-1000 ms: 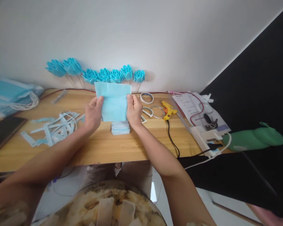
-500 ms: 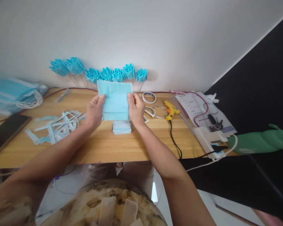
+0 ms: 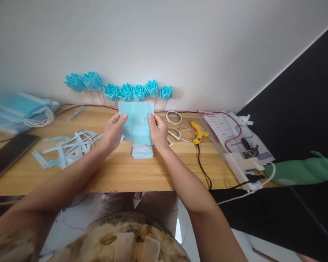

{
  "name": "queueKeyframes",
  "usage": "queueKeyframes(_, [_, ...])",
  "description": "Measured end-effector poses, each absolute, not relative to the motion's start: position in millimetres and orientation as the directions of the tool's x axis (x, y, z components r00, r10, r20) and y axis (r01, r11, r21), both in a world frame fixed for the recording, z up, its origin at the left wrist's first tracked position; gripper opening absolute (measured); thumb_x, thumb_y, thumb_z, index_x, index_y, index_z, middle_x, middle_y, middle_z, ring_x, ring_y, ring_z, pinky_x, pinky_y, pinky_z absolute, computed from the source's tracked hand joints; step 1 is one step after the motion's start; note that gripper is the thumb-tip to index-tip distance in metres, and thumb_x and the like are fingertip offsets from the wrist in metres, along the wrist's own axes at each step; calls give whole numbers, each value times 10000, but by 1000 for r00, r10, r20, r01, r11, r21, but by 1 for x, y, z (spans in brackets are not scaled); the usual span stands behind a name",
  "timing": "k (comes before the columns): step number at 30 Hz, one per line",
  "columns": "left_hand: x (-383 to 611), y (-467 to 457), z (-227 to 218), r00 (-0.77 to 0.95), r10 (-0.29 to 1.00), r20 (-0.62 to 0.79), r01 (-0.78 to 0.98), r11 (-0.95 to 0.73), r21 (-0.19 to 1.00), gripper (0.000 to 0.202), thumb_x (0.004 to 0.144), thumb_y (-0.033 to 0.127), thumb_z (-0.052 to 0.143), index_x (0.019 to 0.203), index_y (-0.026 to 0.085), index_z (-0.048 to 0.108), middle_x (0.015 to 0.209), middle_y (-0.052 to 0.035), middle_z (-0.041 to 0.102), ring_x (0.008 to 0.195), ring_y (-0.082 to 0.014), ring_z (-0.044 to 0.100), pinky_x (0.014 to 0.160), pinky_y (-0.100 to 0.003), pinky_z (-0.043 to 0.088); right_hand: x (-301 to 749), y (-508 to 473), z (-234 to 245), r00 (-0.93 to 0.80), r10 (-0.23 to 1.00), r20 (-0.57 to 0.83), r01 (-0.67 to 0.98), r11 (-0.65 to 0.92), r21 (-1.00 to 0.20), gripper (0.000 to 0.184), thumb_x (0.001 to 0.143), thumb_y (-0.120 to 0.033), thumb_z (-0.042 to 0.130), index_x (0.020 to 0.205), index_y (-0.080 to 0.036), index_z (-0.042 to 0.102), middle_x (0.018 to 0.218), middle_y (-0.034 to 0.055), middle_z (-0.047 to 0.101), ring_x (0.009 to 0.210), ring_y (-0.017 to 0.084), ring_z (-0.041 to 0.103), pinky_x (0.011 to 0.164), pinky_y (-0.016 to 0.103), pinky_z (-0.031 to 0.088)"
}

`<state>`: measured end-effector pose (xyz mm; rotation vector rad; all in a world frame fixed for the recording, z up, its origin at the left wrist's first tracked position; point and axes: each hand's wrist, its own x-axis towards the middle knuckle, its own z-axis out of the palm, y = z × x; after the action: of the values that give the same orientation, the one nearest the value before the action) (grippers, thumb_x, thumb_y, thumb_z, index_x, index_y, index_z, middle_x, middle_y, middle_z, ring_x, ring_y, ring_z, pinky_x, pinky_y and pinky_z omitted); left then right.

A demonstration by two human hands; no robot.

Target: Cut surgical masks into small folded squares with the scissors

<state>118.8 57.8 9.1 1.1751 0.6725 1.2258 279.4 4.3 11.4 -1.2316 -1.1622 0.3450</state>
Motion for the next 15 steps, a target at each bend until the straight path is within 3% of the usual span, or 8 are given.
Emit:
queueKeyframes(5, [119, 57, 13, 220, 964, 151, -385, -56, 921, 477, 671, 573, 877, 906, 173, 765, 806, -11, 741, 700, -154, 625, 676, -269, 519, 279, 4, 12, 411, 761, 502, 347, 378, -858, 554, 943, -668, 529, 658, -229, 348, 648, -50, 281, 631, 109, 295, 608, 277, 287])
queueKeyframes(10, [119, 56, 11, 233, 953, 192, -320, -111, 941, 450, 710, 602, 841, 832, 181, 736, 767, -6, 712, 717, -154, 617, 662, -257, 502, 279, 6, 9, 403, 773, 490, 316, 385, -867, 508, 932, -671, 550, 707, -221, 479, 670, -40, 363, 659, 119, 353, 625, 275, 316])
queueKeyframes(15, [118, 58, 10, 170, 969, 177, -275, -126, 953, 465, 733, 635, 803, 754, 188, 674, 682, 9, 635, 668, -145, 569, 589, -243, 460, 280, 7, 6, 468, 712, 523, 403, 355, -843, 556, 943, -690, 504, 662, -222, 395, 640, -54, 305, 639, 106, 312, 628, 274, 300])
